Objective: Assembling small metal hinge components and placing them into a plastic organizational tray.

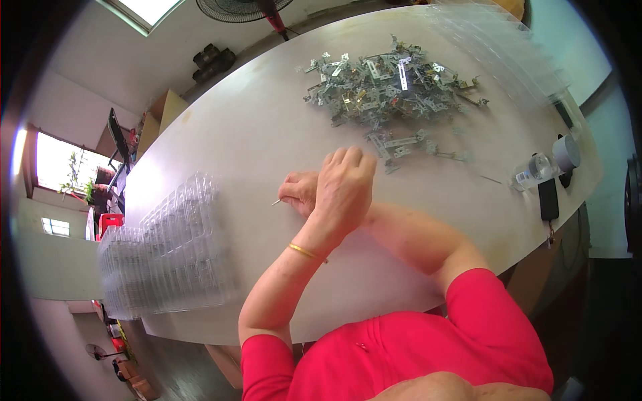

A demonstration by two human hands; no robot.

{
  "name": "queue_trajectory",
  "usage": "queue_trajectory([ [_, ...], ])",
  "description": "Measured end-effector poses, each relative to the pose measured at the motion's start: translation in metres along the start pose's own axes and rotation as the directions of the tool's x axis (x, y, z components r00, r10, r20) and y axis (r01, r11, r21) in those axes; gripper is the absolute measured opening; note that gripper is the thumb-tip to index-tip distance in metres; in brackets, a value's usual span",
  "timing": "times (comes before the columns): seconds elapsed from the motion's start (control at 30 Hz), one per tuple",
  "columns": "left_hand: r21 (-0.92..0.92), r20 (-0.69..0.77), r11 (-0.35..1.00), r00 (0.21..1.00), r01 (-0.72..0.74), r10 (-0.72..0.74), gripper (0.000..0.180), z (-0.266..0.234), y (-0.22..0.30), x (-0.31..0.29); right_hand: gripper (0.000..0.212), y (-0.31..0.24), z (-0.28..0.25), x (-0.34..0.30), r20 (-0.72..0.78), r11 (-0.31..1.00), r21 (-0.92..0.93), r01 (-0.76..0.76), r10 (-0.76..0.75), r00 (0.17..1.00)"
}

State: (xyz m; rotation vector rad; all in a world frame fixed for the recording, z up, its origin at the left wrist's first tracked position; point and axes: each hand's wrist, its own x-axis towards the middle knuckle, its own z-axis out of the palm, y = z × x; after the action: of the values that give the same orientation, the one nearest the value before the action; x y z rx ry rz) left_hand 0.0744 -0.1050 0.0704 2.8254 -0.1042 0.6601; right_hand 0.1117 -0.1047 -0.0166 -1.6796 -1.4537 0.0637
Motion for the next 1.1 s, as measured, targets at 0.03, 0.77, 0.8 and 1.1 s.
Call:
queue_trajectory([
  [0.03,-0.009,0.027,0.998,0.998,-0.058,0.058,0.015,0.006,0.000,0.008,0.011,0.001,0.000,0.001,-0.008,1.000,-0.005,-0.003,0.003,1.000],
  [0.77,0.027,0.228,0.946,0.923,-0.323,0.309,0.018,0.036,-0.016,0.025,0.003,0.004,0.007,0.005,0.045,0.977,0.213,-0.015,0.005,0.999],
  [0.8,0.027,0.224,0.946,0.924,-0.322,0.308,0.018,0.034,-0.017,0.024,0.003,0.005,0.006,0.005,0.076,0.979,0.202,-0.020,0.004,0.997],
  [1.1,-0.007,0.273,0.936,0.900,-0.352,0.341,0.015,0.023,-0.018,0.020,0.009,0.010,0.010,0.001,0.099,0.984,0.178,-0.024,0.006,0.995],
])
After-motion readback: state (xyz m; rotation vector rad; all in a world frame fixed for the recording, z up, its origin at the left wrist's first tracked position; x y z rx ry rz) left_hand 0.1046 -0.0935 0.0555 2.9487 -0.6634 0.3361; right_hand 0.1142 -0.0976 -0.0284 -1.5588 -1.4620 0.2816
